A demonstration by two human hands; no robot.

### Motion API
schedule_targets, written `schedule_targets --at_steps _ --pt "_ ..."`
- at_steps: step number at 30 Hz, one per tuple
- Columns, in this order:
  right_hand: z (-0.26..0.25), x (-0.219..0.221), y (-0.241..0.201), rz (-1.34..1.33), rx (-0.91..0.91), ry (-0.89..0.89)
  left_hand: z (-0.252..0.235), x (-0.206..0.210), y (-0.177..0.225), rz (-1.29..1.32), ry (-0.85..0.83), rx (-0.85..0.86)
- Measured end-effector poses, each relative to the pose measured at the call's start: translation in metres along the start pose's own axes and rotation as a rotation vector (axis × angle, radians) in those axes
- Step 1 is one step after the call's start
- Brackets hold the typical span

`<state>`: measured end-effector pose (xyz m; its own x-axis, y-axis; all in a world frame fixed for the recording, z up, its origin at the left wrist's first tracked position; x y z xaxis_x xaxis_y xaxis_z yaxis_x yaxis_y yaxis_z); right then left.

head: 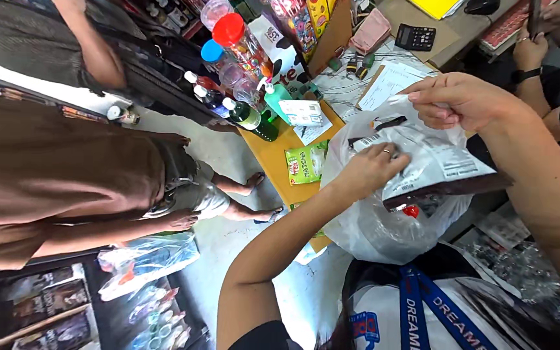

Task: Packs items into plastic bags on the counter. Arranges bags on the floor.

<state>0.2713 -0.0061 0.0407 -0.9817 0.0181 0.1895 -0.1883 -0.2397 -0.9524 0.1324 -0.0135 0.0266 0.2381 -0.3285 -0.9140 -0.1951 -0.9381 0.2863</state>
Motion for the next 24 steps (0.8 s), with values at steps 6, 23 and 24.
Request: schedule_targets --at_steps 6,23,24 --pt "0.014 -0.012 0.004 0.068 -0.019 0.143 0.005 -0.015 0.016 -0.085 0.109 0.220" --pt "0.050 -0.027 -0.008 0.227 -0.070 0.356 0.058 -0.002 -0.085 0.053 -0.108 -0.752" --pt "0.049 -0.021 -0.010 0.231 -0.079 0.340 0.064 0.006 -0.089 0.010 -0.278 -0.891"
Point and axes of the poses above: each hand's wrist, its own z-axis away from the middle knuckle, its own x-axis out of the palm, y = z × x, the point moved 9 cm from there along -z, towards the middle knuckle, and after that the axes turned 4 degrees about x, right-handed, at the moved point
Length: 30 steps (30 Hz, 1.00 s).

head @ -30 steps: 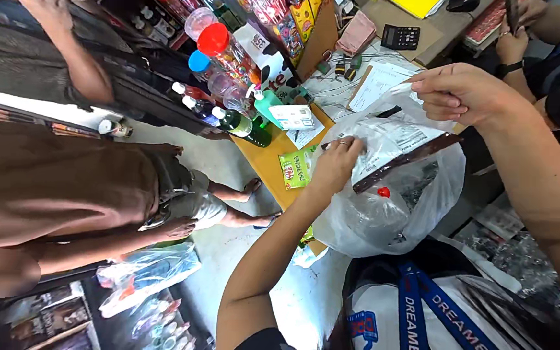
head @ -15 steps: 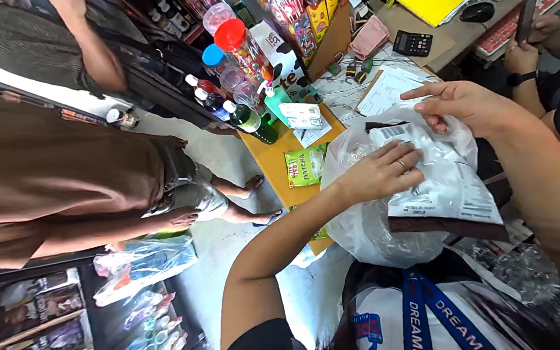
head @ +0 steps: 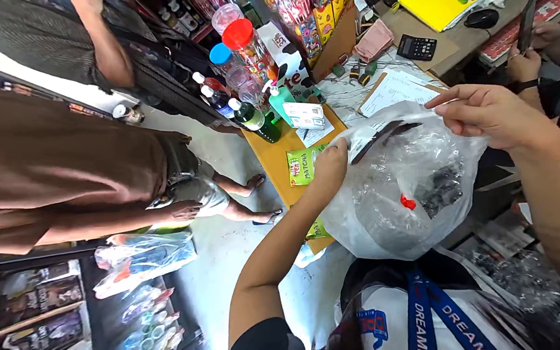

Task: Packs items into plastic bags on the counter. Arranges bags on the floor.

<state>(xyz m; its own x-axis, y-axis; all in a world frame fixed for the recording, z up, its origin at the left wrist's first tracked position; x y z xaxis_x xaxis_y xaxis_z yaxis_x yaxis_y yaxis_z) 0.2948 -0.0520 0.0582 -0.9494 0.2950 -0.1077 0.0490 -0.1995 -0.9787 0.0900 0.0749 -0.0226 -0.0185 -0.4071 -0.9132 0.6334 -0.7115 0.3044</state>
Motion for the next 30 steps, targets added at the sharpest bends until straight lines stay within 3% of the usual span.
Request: schedule_targets --at_steps 3,7,9,12,14,16,17,19,21,24,25,27,30 --pt "0.000 0.023 -0.020 -0.027 -0.071 -0.058 0.009 0.026 -0.002 -0.121 -0.361 -0.175" --pt "-0.004 0.025 -0.024 -0.044 -0.082 -0.063 0.031 0.014 0.007 -0.119 -0.421 -0.211" --pt "-0.005 0.011 -0.015 0.163 -0.023 0.011 0.053 0.002 0.006 -0.103 -0.482 -0.119" --pt "-0.001 -0.009 0.000 0.723 0.196 0.034 0.080 -0.009 -0.009 -0.030 -0.551 0.053" --pt "0.007 -0.014 -0.003 0.849 0.080 0.018 0.095 -0.032 -0.004 -0.009 -0.378 0.271" --pt "0.018 -0.021 -0.028 0.790 -0.213 0.057 0.116 -0.078 0.021 0.015 0.059 0.583" --pt "0.020 -0.024 -0.036 0.639 -0.289 0.076 0.127 -0.098 0.032 0.059 0.216 0.689" --pt "0.016 -0.024 -0.038 0.286 -0.272 0.072 0.134 -0.118 0.034 0.226 0.384 0.774" --pt "0.013 -0.018 -0.036 0.154 -0.193 0.102 0.120 -0.118 0.003 0.465 0.455 0.650" --pt "0.021 -0.011 -0.020 0.157 -0.079 0.118 0.084 -0.055 -0.102 0.745 0.502 0.147" --pt "0.024 -0.012 -0.015 0.142 -0.049 0.123 0.076 -0.011 -0.143 0.734 0.442 -0.078" --pt "0.030 -0.012 -0.011 0.089 -0.002 0.119 0.081 0.091 -0.201 0.670 0.163 -0.444" --pt "0.035 -0.006 -0.012 -0.032 0.027 0.072 0.124 0.177 -0.208 0.638 -0.189 -0.801"
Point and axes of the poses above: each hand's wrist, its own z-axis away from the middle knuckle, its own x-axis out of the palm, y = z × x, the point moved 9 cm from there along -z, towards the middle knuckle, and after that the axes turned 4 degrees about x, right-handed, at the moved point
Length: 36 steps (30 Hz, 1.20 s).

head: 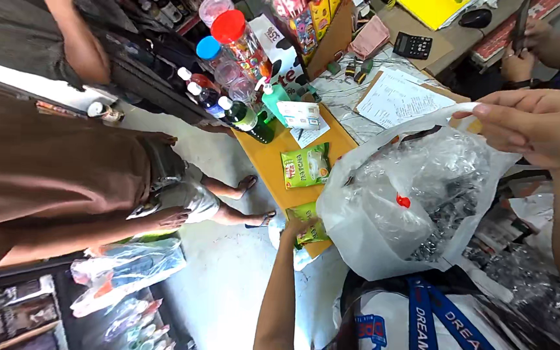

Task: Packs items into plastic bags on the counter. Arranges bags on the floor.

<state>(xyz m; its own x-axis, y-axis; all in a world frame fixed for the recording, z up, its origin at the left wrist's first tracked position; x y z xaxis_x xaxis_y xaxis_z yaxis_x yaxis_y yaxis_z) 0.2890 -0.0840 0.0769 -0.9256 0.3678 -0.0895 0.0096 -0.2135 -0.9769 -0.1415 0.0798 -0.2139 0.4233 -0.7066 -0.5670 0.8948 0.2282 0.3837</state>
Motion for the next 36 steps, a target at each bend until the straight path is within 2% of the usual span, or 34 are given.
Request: schedule_targets --at_steps 2,4,6,8,10,13,17,21,24,28,32,36 --pt "0.000 0.007 0.000 -0.065 0.017 -0.039 -0.005 0.014 -0.027 -0.006 0.050 -0.132" --pt "-0.002 0.016 0.000 -0.092 0.042 -0.115 -0.006 0.014 -0.039 0.020 0.095 -0.178" --pt "-0.007 0.025 0.000 -0.100 0.061 -0.189 -0.006 0.015 -0.044 0.163 0.112 -0.154" --pt "-0.011 0.031 -0.001 -0.098 0.074 -0.213 -0.005 0.025 -0.049 0.435 0.112 -0.083" --pt "-0.012 0.034 -0.005 -0.079 0.072 -0.218 0.004 0.028 -0.042 0.613 0.055 0.006" --pt "-0.014 0.035 -0.008 -0.046 0.050 -0.240 0.034 -0.008 -0.001 0.599 0.094 0.211" --pt "-0.017 0.032 -0.004 -0.076 0.051 -0.261 0.097 -0.092 0.059 0.463 0.266 0.416" --pt "-0.021 0.031 0.001 -0.138 0.067 -0.316 0.187 -0.159 0.117 0.685 0.451 0.784" --pt "-0.024 0.034 0.004 -0.127 0.094 -0.329 0.229 -0.173 0.161 0.821 0.460 1.071" --pt "-0.029 0.036 0.005 -0.142 0.123 -0.347 0.234 -0.148 0.228 0.837 0.275 1.246" --pt "-0.042 0.025 0.007 -0.210 0.122 -0.323 0.210 -0.097 0.286 0.648 0.015 1.354" --pt "-0.053 0.010 0.014 -0.285 0.121 -0.293 0.189 -0.052 0.314 0.369 -0.037 1.571"
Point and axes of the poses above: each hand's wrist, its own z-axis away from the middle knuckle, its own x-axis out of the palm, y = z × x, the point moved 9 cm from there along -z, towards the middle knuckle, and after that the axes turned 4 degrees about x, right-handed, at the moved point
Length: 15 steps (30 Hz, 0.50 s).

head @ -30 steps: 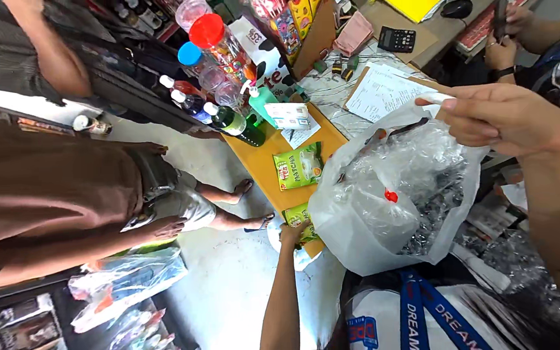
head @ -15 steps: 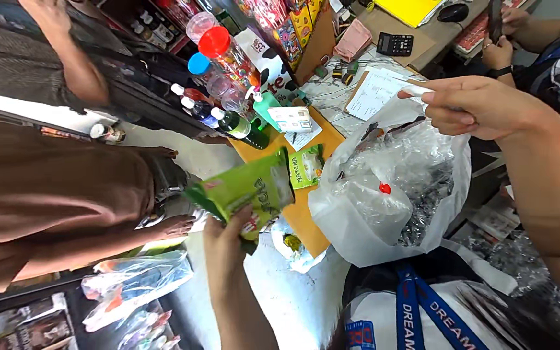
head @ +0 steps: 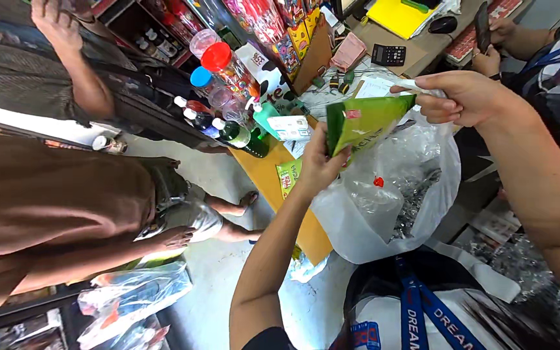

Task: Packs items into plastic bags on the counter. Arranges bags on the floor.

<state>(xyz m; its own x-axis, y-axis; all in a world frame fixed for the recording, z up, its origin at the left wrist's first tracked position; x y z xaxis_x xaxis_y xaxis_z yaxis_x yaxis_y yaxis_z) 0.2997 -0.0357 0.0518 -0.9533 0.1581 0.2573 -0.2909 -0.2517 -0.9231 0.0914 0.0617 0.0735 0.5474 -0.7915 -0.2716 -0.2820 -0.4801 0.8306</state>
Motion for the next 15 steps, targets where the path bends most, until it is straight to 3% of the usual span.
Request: schedule_targets --at_steps 4,10,12,15 --pt "0.000 -0.006 0.000 0.071 0.023 0.085 -0.004 0.020 -0.014 -0.220 -0.081 0.184" --pt "-0.005 -0.013 0.001 0.063 0.011 0.052 -0.008 0.029 0.003 -0.433 -0.002 0.424" --pt "-0.006 -0.018 -0.001 0.110 0.013 0.139 -0.014 0.037 -0.005 -0.542 -0.103 0.271" --pt "-0.006 -0.026 -0.002 0.114 -0.012 0.210 -0.015 0.043 -0.033 -0.690 -0.397 -0.215"
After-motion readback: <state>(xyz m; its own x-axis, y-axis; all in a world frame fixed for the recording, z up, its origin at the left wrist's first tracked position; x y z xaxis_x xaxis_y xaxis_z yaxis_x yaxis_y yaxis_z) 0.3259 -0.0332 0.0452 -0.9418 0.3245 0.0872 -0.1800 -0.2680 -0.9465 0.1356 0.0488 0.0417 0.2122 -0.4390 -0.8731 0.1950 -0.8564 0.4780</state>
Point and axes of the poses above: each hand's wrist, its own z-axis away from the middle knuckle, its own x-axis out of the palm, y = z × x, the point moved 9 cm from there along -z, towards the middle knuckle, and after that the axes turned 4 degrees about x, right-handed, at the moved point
